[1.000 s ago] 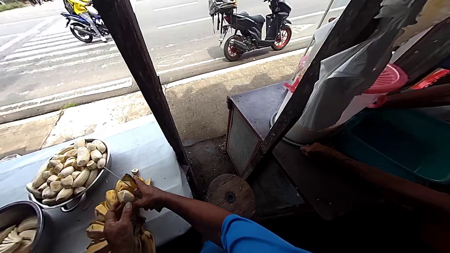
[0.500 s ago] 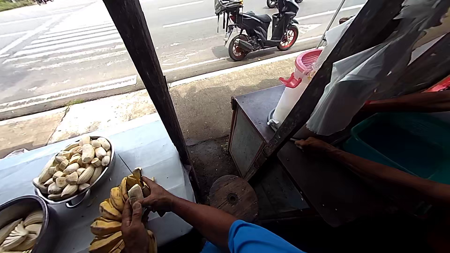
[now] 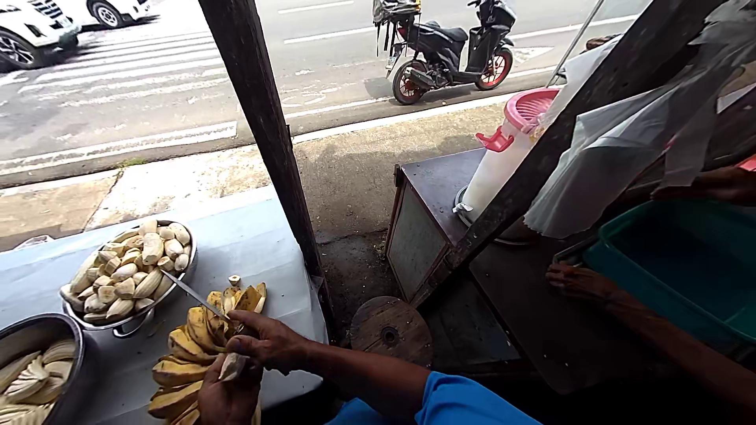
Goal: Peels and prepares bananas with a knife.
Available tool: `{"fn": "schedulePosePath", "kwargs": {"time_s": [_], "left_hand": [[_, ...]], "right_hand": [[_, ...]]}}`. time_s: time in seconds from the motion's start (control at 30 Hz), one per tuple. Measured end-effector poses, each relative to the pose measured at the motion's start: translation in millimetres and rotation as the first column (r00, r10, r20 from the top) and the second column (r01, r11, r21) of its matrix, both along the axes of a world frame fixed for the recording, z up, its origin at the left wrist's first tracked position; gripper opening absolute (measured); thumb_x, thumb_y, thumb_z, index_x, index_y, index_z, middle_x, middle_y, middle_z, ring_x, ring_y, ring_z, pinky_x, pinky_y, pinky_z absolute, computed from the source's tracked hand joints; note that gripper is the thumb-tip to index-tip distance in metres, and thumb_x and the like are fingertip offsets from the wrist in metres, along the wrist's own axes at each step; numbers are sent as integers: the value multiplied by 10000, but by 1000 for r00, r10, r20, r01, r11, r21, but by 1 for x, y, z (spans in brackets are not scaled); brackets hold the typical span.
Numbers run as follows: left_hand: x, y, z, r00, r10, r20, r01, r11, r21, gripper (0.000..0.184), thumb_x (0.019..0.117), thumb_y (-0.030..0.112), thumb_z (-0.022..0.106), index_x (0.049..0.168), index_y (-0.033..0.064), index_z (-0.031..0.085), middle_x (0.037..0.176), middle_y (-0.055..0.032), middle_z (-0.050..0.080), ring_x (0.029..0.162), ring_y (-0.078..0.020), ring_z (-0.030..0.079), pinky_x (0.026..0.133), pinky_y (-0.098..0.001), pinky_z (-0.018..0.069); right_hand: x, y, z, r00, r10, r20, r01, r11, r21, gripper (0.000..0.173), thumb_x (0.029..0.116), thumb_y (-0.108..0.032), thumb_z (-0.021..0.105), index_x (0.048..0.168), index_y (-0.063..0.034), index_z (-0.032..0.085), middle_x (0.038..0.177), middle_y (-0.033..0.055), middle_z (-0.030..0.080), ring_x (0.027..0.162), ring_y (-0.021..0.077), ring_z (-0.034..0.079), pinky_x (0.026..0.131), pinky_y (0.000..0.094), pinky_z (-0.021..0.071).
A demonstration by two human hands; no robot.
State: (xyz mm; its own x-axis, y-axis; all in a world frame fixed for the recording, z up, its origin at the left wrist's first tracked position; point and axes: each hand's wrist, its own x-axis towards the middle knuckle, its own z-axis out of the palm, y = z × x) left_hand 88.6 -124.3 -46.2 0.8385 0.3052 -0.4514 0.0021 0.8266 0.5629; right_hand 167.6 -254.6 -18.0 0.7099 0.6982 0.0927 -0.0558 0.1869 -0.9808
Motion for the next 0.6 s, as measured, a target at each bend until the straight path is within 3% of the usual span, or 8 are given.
{"fn": "schedulePosePath", "kwargs": {"time_s": [0.07, 0.13, 0.2, 0.27, 0.33, 0.4, 0.47, 0.6], "left_hand": [[3, 8, 1, 998, 65, 1, -65, 997, -50, 504, 1070, 392, 261, 916, 86, 630, 750, -93, 699, 579, -177, 675, 513, -310, 576], [3, 19, 0, 993, 109, 41, -106, 992, -62, 498, 1074, 417, 234, 1052, 69, 589, 884, -138, 724, 637, -204, 700, 520, -304, 577], [5, 29, 4, 983, 173, 68, -171, 985, -30, 491, 1077, 402, 222, 1100, 61, 575, 925, -154, 725, 701, -231, 723, 554, -331, 597], [11, 35, 12, 966, 230, 114, -233, 972, 13, 437, 1088, 327, 220, 1111, 53, 559, 934, -143, 716, 768, -245, 734, 626, -364, 626], [20, 34, 20, 954, 267, 139, -275, 960, 45, 389, 1108, 285, 226, 1132, 56, 539, 938, -128, 705, 787, -237, 734, 658, -367, 636], [28, 32, 27, 950, 281, 137, -294, 952, 89, 382, 1115, 274, 218, 1123, 68, 540, 906, -110, 700, 752, -209, 720, 629, -347, 621], [38, 28, 31, 937, 332, 106, -343, 932, 117, 368, 1112, 285, 238, 1120, 88, 548, 893, -91, 675, 726, -194, 689, 616, -342, 596], [38, 22, 35, 931, 356, 80, -365, 910, 195, 372, 1122, 352, 272, 1235, 151, 564, 1020, -51, 689, 806, -152, 683, 666, -300, 570]], "right_hand": [[5, -9, 23, 996, -4, -89, 7, 999, 31, 578, 1076, -216, 505, 1593, -61, 296, 1011, 160, 657, 612, 167, 572, 545, 335, 513], [12, -24, 41, 983, -20, -184, 40, 994, 106, 570, 1093, -186, 441, 1611, -86, 227, 1049, 143, 661, 574, 143, 559, 529, 307, 516], [13, -40, 32, 957, 0, -289, 55, 982, 180, 573, 1112, -214, 376, 1630, -145, 143, 1037, 129, 663, 556, 141, 572, 530, 300, 537], [4, -54, 4, 912, 7, -409, 39, 994, 102, 555, 1116, -245, 382, 1626, -190, 171, 912, 111, 655, 515, 143, 558, 491, 290, 516], [-8, -65, -23, 904, -3, -428, -38, 995, -88, 542, 1102, -241, 419, 1608, -183, 235, 802, 85, 619, 491, 144, 539, 456, 294, 490], [-21, -69, -27, 949, 5, -314, -83, 968, -236, 538, 1095, -239, 424, 1606, -163, 274, 799, 58, 588, 518, 138, 532, 465, 302, 482], [-27, -70, -19, 995, 27, -95, -59, 937, -344, 513, 1096, -264, 415, 1585, -125, 341, 827, 48, 600, 568, 129, 549, 514, 313, 501], [-35, -72, -18, 945, 120, 305, 36, 886, -461, 489, 1104, -355, 397, 1538, -133, 437, 883, 43, 654, 663, 131, 612, 650, 356, 559]]}}
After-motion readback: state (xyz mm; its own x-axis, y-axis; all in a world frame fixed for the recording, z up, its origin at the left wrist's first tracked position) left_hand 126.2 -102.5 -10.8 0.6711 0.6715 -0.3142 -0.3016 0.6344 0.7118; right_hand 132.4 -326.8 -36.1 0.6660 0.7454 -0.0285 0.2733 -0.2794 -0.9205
